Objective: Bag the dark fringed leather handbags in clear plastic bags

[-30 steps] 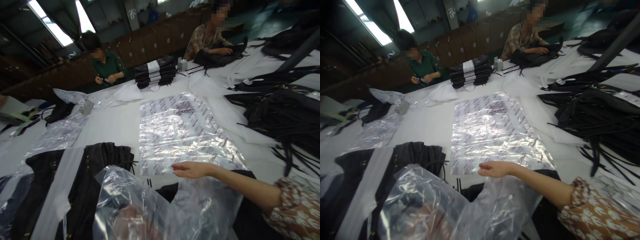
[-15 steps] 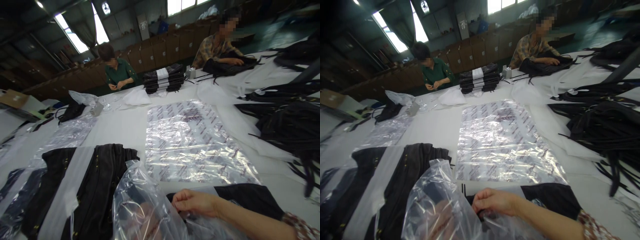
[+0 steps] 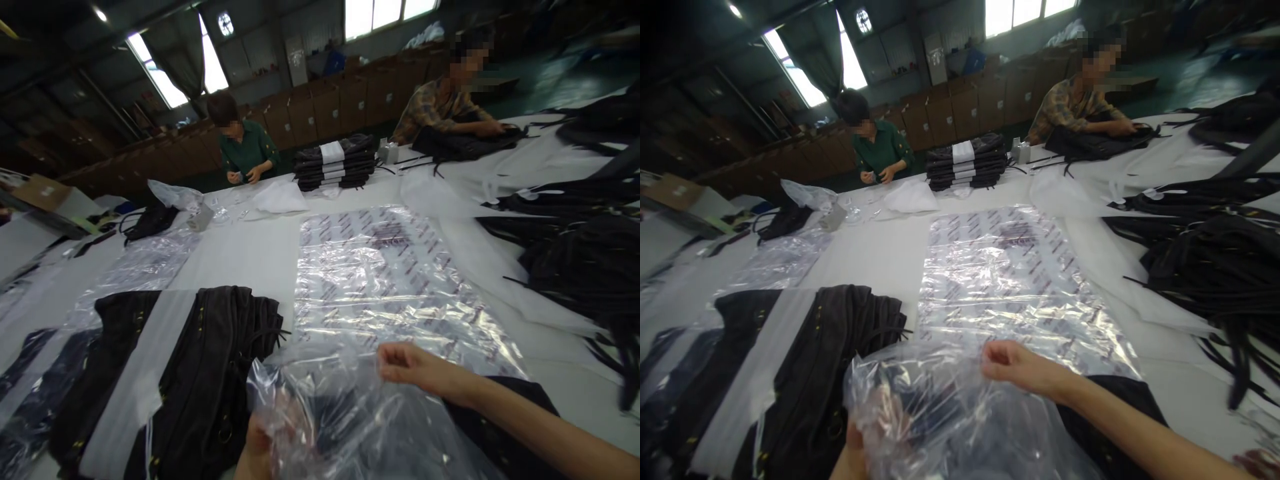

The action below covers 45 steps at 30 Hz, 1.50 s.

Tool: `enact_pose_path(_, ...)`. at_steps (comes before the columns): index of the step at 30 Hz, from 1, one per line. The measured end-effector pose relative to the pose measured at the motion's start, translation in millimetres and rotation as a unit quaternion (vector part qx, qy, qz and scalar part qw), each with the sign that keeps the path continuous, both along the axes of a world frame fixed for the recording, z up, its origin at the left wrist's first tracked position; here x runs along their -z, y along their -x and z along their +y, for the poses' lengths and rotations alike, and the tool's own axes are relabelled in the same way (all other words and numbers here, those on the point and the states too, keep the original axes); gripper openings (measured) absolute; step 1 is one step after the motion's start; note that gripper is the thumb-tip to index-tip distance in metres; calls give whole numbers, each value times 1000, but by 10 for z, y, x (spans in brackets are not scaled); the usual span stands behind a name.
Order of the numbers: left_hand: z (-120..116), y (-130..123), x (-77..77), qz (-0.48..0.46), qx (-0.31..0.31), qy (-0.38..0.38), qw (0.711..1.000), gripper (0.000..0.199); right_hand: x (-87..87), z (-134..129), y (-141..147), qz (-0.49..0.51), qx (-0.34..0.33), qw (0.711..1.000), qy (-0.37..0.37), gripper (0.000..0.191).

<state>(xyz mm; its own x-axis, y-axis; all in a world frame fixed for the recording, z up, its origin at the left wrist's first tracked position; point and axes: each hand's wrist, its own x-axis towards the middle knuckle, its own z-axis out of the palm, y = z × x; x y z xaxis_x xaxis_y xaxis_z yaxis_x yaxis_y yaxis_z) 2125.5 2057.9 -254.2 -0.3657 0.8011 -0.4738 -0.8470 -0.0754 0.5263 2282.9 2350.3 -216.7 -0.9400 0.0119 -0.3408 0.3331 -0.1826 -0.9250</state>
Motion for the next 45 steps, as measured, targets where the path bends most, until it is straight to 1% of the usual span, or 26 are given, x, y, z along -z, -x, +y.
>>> enact_pose_path(2, 124, 138, -80, -17, 6, 9, 1000, 31, -140, 333, -1, 22, 50, 993, -101, 50)
enact_pose_path(5, 345, 313, -186, 34, -21, 62, 997, 41, -363, 705, -38, 30, 130, 960, -247, 46)
enact_pose_path(7, 525, 411, -184, 79, -51, 90, 992, 43, -505, 897, -43, 37, 184, 931, -312, 42)
enact_pose_path(9, 725, 507, -115, 115, -74, 118, 984, 43, -621, 1099, -18, 39, 234, 904, -356, 38)
enact_pose_path(11, 920, 608, -3, 147, -100, 149, 973, 40, -712, 1331, 28, 30, 295, 858, -419, 30)
enact_pose_path(13, 1080, 705, 120, 165, -129, 174, 962, 37, -788, 1582, 91, 17, 361, 791, -493, 18)
enact_pose_path(14, 1141, 747, 181, 161, -141, 171, 962, 36, -824, 1707, 131, 13, 390, 760, -520, 14)
enact_pose_path(15, 1189, 783, 239, 149, -151, 152, 965, 35, -861, 1826, 182, 11, 417, 733, -537, 14)
enact_pose_path(17, 1258, 831, 351, 108, -168, 78, 977, 33, -936, 2037, 323, 24, 465, 687, -558, 19)
enact_pose_path(19, 1320, 848, 458, 60, -188, 19, 980, 27, -1007, 2198, 520, 56, 463, 659, -590, 32)
enact_pose_path(20, 1356, 847, 510, 37, -196, 13, 980, 24, -1037, 2257, 632, 67, 440, 652, -614, 41)
enact_pose_path(22, 1441, 828, 608, -14, -201, 37, 979, 19, -1073, 2333, 841, 65, 369, 644, -667, 60)
enact_pose_path(24, 1530, 792, 692, -71, -195, 71, 976, 15, -1059, 2373, 975, 48, 329, 630, -702, 73)
enact_pose_path(27, 1610, 711, 787, -121, -199, 108, 967, 11, -899, 2433, 927, 39, 341, 617, -708, 77)
enact_pose_path(30, 1591, 628, 853, -127, -211, 153, 957, 9, -566, 2521, 590, 16, 381, 617, -689, 75)
enact_pose_path(33, 1510, 574, 918, -137, -207, 188, 950, 8, -110, 2556, 140, 1, 452, 602, -658, 80)
enact_pose_path(34, 1487, 562, 935, -133, -214, 196, 948, 7, 52, 2538, 6, -6, 474, 607, -638, 86)
enact_pose_path(35, 1473, 555, 943, -121, -224, 197, 947, 5, 210, 2505, -107, -23, 486, 627, -609, 91)
enact_pose_path(36, 1472, 552, 934, -100, -240, 191, 947, 6, 357, 2459, -193, -43, 493, 667, -557, 95)
enact_pose_path(37, 1484, 554, 899, -73, -257, 176, 948, 11, 486, 2403, -252, -61, 491, 722, -483, 97)
enact_pose_path(38, 1511, 564, 829, -45, -270, 150, 950, 16, 589, 2344, -283, -75, 481, 776, -402, 95)
enact_pose_path(39, 1548, 581, 716, -17, -277, 116, 954, 20, 662, 2286, -290, -82, 468, 819, -322, 89)
enact_pose_path(40, 1589, 605, 555, 14, -282, 80, 956, 22, 702, 2233, -277, -80, 454, 850, -255, 80)
enact_pose_path(41, 1627, 632, 347, 48, -286, 43, 956, 23, 708, 2187, -251, -73, 445, 868, -209, 69)
enact_pose_path(43, 1654, 674, -171, 135, -298, -29, 945, 24, 638, 2113, -175, -57, 428, 888, -160, 54)
enact_pose_path(45, 1561, 649, -702, 249, -305, -100, 914, 26, 506, 2046, -99, -16, 406, 911, -74, 53)
